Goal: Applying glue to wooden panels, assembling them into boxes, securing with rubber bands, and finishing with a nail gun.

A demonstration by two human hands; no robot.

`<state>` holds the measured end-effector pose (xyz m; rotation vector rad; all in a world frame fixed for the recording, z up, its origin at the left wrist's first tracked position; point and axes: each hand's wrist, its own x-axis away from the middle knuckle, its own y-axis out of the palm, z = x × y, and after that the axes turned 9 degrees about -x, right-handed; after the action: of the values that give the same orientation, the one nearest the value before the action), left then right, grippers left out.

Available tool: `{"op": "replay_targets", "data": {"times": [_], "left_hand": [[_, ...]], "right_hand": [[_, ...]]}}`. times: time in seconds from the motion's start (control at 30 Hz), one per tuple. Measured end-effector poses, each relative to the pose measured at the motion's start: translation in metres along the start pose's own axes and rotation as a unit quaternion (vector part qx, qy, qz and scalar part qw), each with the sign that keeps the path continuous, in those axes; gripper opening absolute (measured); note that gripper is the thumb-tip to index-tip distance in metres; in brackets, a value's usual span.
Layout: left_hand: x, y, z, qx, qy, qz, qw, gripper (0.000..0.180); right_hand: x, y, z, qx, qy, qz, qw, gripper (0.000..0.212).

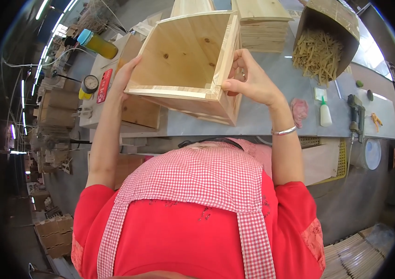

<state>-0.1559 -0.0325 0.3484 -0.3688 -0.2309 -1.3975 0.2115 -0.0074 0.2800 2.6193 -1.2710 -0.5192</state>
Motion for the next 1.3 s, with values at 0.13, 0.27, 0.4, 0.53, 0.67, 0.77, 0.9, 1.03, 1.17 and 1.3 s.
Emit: {"op": "replay_targets", "data": {"times": [0.13, 0.27, 0.4, 0.53, 0.67, 0.77, 0.9, 1.03, 1.17, 1.3], "left_hand": [[-0.005, -0.001, 0.000, -0.026, 0.040, 0.008, 0.999, 0.048], [0.018, 0.018, 0.021, -0.505, 0.221, 0.237, 0.800, 0.045], [0.077, 0.080, 0.028, -0.534, 0.473, 0.131, 0.688, 0.040], [0.117, 0.156, -0.001, -0.564, 0.503, 0.067, 0.651, 0.047], [0.106, 0.182, -0.018, -0.579, 0.501, 0.132, 0.630, 0.046], [0.098, 0.178, -0.025, -0.603, 0.508, 0.147, 0.598, 0.046], [0.091, 0.174, -0.029, -0.619, 0.549, 0.175, 0.533, 0.056], [0.082, 0.173, -0.026, -0.623, 0.589, 0.197, 0.475, 0.057], [0.072, 0.172, -0.027, -0.614, 0.598, 0.212, 0.468, 0.057], [0.066, 0.173, -0.030, -0.594, 0.618, 0.235, 0.459, 0.052]], "right_hand": [[0.004, -0.004, 0.005, -0.034, -0.002, -0.009, 0.999, 0.064], [0.010, -0.008, 0.011, -0.050, -0.034, -0.005, 0.998, 0.051], [0.013, -0.009, 0.024, -0.032, -0.015, 0.001, 0.999, 0.033], [0.016, -0.007, 0.037, 0.060, -0.156, 0.037, 0.985, 0.017], [0.004, -0.017, 0.036, 0.126, -0.208, 0.196, 0.950, 0.015], [-0.035, -0.039, 0.024, 0.116, -0.311, 0.308, 0.891, 0.019], [-0.110, -0.059, 0.014, 0.172, -0.317, 0.327, 0.873, 0.031], [-0.135, -0.052, 0.018, 0.123, -0.241, 0.300, 0.915, 0.035], [-0.134, -0.044, 0.019, 0.121, -0.237, 0.345, 0.900, 0.035], [-0.136, -0.045, 0.019, 0.117, -0.192, 0.339, 0.914, 0.035]]}}
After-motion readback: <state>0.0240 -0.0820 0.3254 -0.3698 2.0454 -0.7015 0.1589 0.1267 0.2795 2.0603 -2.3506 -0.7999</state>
